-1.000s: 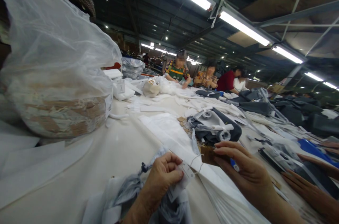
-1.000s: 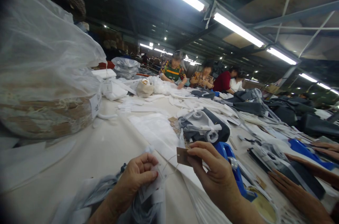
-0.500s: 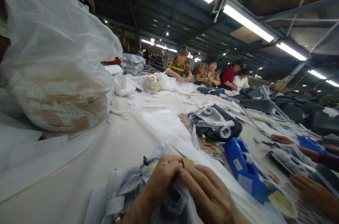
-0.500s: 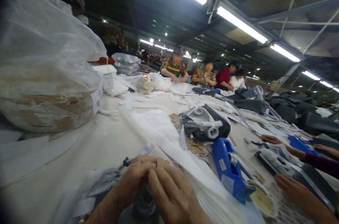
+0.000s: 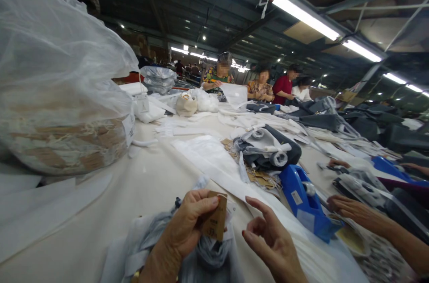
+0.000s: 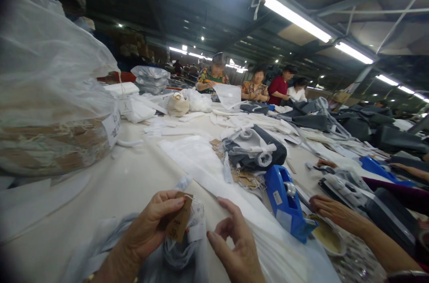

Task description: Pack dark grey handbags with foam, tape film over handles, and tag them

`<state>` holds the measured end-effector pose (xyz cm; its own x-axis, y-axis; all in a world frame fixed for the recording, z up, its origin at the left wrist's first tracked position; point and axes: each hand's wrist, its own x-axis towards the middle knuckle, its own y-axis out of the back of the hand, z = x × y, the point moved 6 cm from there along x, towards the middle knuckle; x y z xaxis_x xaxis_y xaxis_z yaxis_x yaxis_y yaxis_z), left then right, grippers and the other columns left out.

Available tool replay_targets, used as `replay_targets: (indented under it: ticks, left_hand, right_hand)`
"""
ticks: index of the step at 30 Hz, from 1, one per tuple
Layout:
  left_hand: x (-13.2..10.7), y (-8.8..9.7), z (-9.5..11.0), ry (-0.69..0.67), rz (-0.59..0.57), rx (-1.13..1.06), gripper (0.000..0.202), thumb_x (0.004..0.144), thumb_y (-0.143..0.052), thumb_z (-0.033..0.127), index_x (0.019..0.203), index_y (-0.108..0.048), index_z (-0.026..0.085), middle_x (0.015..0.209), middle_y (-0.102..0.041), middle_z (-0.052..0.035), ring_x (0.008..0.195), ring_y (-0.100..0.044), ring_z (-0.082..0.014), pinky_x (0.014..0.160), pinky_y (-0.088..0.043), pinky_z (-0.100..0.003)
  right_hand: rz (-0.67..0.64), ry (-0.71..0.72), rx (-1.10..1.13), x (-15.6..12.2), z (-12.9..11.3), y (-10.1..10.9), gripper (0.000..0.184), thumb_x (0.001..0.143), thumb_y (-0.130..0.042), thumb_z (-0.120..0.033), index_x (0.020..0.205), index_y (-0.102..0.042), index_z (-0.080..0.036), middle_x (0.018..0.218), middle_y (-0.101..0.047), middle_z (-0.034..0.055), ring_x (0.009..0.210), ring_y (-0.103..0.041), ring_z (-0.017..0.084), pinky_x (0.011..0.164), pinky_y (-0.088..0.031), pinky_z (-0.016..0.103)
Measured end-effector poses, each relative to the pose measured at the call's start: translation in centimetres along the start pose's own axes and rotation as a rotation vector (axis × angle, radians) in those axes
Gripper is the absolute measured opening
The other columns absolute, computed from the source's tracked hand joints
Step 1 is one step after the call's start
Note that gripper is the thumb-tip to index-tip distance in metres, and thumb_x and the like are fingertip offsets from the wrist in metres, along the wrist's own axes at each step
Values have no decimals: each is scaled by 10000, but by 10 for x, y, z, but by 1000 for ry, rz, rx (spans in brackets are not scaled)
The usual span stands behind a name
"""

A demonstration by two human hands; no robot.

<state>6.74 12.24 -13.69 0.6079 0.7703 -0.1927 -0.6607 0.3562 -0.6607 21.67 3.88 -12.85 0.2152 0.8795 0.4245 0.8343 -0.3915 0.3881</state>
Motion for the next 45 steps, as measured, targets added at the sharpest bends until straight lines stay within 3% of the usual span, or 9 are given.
replay_targets:
  ticks: [3,6,14,22,29,35,39,42,45]
  left_hand:
    - [-2,-6,0,2,-51,13,287,570,-811,331,676,-694,91,577,-652,-50,450,-566,-109,452,-478,-212]
    - [-2,-6,0,9,-54,38,305,548,-824,349,650,-680,101,565,-649,-48,444,-572,-118,440,-459,-209]
    - [1,-2,-14,78,-45,345,379,520,-814,417,561,-590,113,494,-559,5,422,-448,-55,428,-297,-169]
    - [5,-1,-13,-25,110,612,475,538,-745,529,502,-425,179,455,-425,57,442,-342,-63,440,-214,-202]
    - [7,-5,-8,-127,195,767,411,525,-707,430,497,-366,202,457,-406,64,462,-355,-76,448,-232,-202]
    - [11,-7,-18,-99,30,676,353,586,-646,380,822,-444,212,430,-349,132,402,-317,-85,421,-244,-197]
    - [6,-18,-11,-265,-59,985,425,641,-645,287,1048,-588,183,748,-602,9,585,-509,-124,575,-403,-241]
    - [-2,-29,-2,-492,-62,1173,502,648,-691,287,1140,-626,211,1177,-575,-103,958,-573,-234,853,-431,-348]
    - [-6,-35,3,-583,-53,1002,437,686,-663,302,1103,-652,172,1138,-595,-121,971,-569,-233,859,-432,-341]
  right_hand:
    - [-159,-159,222,4,11,-27,498,789,-631,-439,1217,-537,-202,604,-579,-29,542,-558,133,529,-465,239]
    - [-233,-211,291,12,8,-37,326,821,-584,-477,903,-675,-174,617,-608,-2,490,-542,107,494,-456,218]
    - [37,-27,-155,49,-3,36,303,816,-580,-441,772,-716,-174,595,-650,20,470,-564,131,464,-463,227]
    - [-208,260,-583,61,-47,63,228,880,-538,-356,765,-695,-238,702,-661,5,613,-624,134,572,-470,220]
    - [-149,268,-611,67,-62,89,203,869,-548,-359,807,-706,-248,847,-659,26,737,-641,149,667,-491,235]
    - [-180,242,-517,69,-80,92,207,872,-520,-307,834,-702,-216,807,-678,38,713,-642,144,642,-504,208]
    - [-210,293,-538,66,-92,83,215,886,-483,-262,861,-691,-214,808,-672,34,672,-637,126,617,-497,191]
    - [-273,362,-586,61,-93,68,231,904,-451,-229,912,-681,-215,834,-669,46,706,-646,127,628,-491,191]
    - [-360,409,-638,55,-87,49,246,924,-422,-201,960,-665,-209,852,-664,58,732,-645,132,638,-482,200]
